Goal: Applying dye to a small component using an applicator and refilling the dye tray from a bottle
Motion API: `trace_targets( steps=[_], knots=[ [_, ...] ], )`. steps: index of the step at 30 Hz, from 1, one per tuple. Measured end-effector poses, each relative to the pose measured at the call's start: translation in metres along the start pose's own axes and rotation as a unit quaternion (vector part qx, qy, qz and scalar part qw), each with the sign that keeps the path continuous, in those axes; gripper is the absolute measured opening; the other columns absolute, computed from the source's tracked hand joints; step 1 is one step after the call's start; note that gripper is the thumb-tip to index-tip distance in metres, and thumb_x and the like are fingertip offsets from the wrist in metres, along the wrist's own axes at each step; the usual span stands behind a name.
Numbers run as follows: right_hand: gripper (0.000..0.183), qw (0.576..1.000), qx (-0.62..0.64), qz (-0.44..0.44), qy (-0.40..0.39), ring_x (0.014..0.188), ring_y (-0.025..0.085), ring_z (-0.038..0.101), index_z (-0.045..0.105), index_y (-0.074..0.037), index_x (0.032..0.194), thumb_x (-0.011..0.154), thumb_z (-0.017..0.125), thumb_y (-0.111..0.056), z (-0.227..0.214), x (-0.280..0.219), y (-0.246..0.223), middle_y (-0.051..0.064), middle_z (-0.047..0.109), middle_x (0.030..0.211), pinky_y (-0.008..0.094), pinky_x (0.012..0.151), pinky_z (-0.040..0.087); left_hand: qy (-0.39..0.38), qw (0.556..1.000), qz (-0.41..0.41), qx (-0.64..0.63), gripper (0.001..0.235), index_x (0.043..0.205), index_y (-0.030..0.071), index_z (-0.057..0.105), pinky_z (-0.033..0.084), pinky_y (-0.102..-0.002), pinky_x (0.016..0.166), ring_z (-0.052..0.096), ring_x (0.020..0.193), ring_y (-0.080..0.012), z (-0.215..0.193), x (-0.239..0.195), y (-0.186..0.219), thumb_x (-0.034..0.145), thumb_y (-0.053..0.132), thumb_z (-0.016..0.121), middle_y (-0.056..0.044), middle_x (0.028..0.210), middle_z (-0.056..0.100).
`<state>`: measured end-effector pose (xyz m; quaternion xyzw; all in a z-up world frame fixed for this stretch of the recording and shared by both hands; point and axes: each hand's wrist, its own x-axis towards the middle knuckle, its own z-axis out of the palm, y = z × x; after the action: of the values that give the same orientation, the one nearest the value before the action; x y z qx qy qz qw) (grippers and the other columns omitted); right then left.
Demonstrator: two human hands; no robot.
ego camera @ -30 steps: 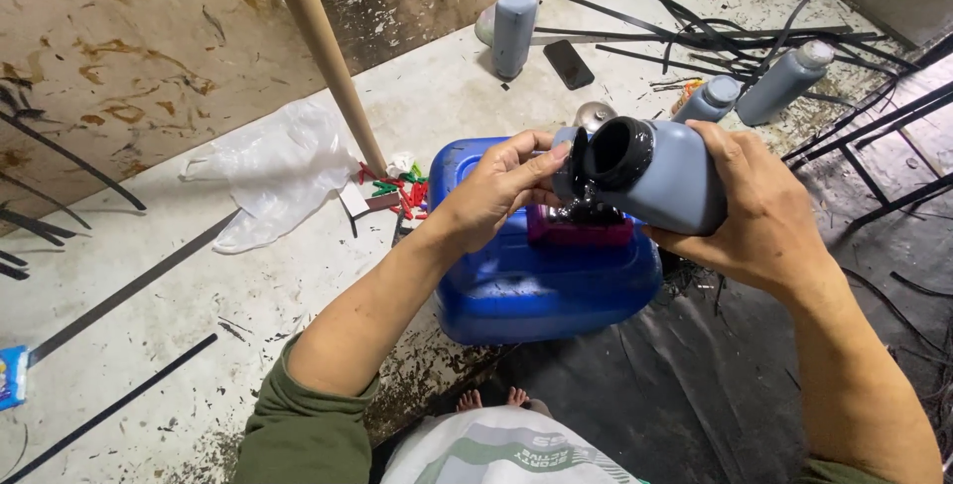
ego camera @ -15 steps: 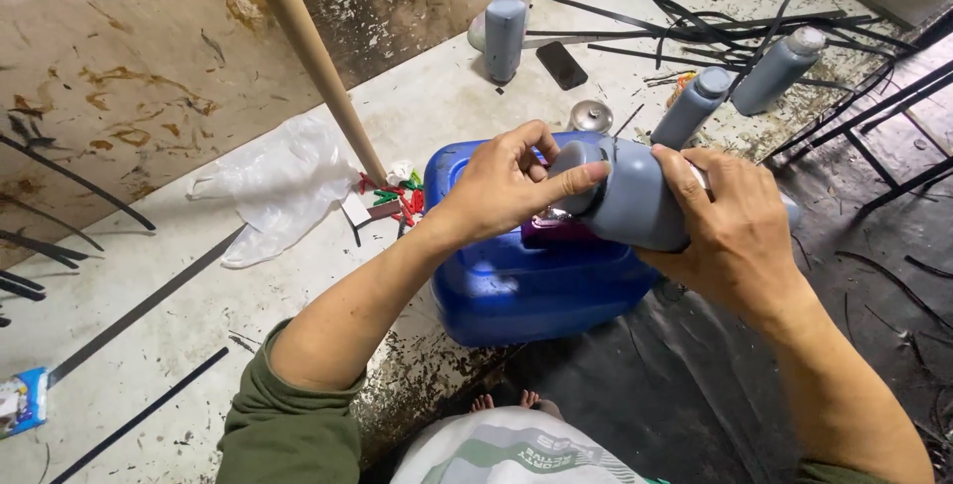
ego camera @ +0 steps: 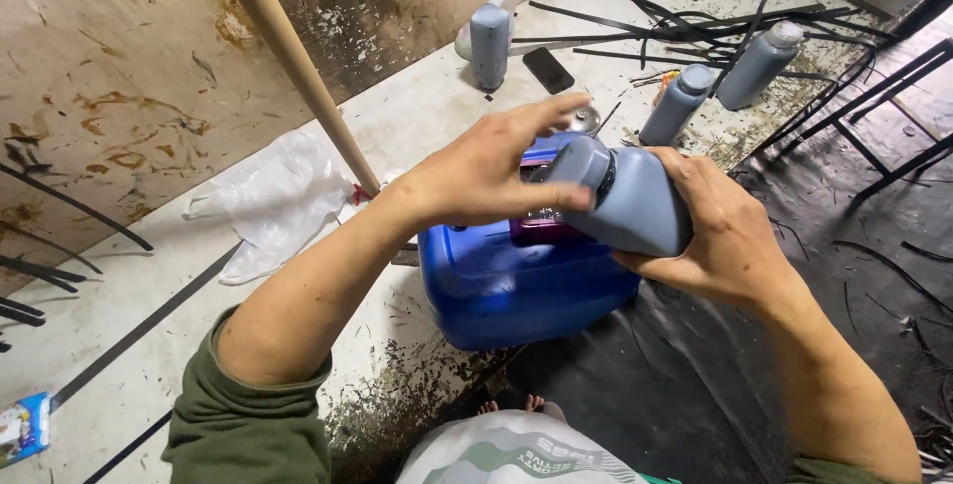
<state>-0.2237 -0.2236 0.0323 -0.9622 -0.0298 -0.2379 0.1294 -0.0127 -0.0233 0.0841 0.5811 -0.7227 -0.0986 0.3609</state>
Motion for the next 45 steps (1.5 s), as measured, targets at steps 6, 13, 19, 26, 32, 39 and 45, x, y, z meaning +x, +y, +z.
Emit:
trace_targets(
  steps=[6, 13, 19, 26, 32, 39, 45],
  knots=[
    [0.101, 0.999, -0.037, 0.002, 0.029, 0.106, 0.038, 0.064, 0.045, -0.002, 0.149, 0.071, 0.085, -0.052, 0.002, -0.003, -0.002, 0.023, 0.061, 0.126, 0.048, 0.088, 0.052, -0.051, 0.968, -0.181, 0.167, 0.052, 0.089, 0.007, 0.060, 0.042, -0.054, 0.068, 0.065, 0.083, -0.0422, 0.007, 0.014, 0.003, 0.100, 0.057, 0.049, -0.019, 0.092, 0.074],
    [0.102, 0.999, -0.020, 0.047, 0.012, 0.108, 0.037, 0.062, 0.043, -0.006, 0.150, 0.069, 0.086, -0.050, -0.003, -0.008, -0.004, 0.020, 0.061, 0.125, 0.048, 0.086, 0.051, -0.003, 1.000, -0.024, 0.007, 0.072, 0.146, 0.009, 0.046, 0.048, -0.044, 0.110, 0.061, 0.130, -0.0292, -0.003, 0.009, -0.006, 0.090, 0.043, 0.075, -0.016, 0.141, 0.063],
    [0.104, 0.998, -0.023, 0.057, 0.016, 0.109, 0.037, 0.062, 0.042, -0.006, 0.151, 0.068, 0.085, -0.051, -0.003, -0.009, -0.003, 0.020, 0.060, 0.127, 0.050, 0.081, 0.053, -0.072, 0.965, -0.218, 0.123, 0.049, 0.098, 0.015, 0.065, 0.046, -0.040, 0.064, 0.063, 0.073, -0.0208, -0.001, 0.032, 0.014, 0.093, 0.061, 0.052, -0.005, 0.086, 0.071],
    [0.102, 0.998, 0.006, 0.056, 0.028, 0.117, 0.035, 0.061, 0.043, -0.005, 0.151, 0.068, 0.087, -0.045, -0.007, -0.012, -0.006, 0.019, 0.060, 0.133, 0.047, 0.090, 0.052, -0.016, 0.997, -0.059, -0.050, 0.080, 0.143, 0.003, 0.050, 0.050, -0.041, 0.108, 0.062, 0.127, -0.0274, -0.006, 0.026, -0.016, 0.087, 0.055, 0.070, -0.016, 0.140, 0.063],
    [0.103, 0.997, 0.016, 0.068, 0.021, 0.118, 0.036, 0.061, 0.043, -0.003, 0.150, 0.066, 0.088, -0.044, -0.006, -0.012, -0.004, 0.020, 0.059, 0.134, 0.047, 0.092, 0.051, -0.054, 0.994, -0.086, 0.049, 0.042, 0.109, 0.009, 0.070, 0.050, -0.036, 0.072, 0.070, 0.088, -0.0217, -0.001, 0.033, -0.002, 0.093, 0.048, 0.066, -0.006, 0.102, 0.078],
    [0.103, 0.996, 0.040, 0.084, 0.012, 0.120, 0.035, 0.059, 0.043, -0.006, 0.150, 0.064, 0.088, -0.041, -0.007, -0.010, -0.005, 0.020, 0.058, 0.136, 0.045, 0.096, 0.049, -0.061, 0.992, -0.108, -0.016, 0.086, 0.145, 0.007, 0.051, 0.046, -0.041, 0.109, 0.060, 0.133, -0.0275, -0.009, 0.033, 0.014, 0.082, 0.063, 0.066, -0.016, 0.143, 0.063],
    [0.104, 0.999, 0.011, 0.049, 0.015, 0.117, 0.037, 0.061, 0.042, -0.003, 0.151, 0.066, 0.088, -0.043, -0.009, -0.011, -0.002, 0.022, 0.058, 0.136, 0.048, 0.090, 0.053, -0.081, 0.984, -0.117, 0.106, 0.048, 0.096, 0.012, 0.066, 0.042, -0.039, 0.061, 0.059, 0.072, -0.0203, -0.003, 0.035, 0.006, 0.091, 0.059, 0.063, -0.005, 0.086, 0.070]
  ],
)
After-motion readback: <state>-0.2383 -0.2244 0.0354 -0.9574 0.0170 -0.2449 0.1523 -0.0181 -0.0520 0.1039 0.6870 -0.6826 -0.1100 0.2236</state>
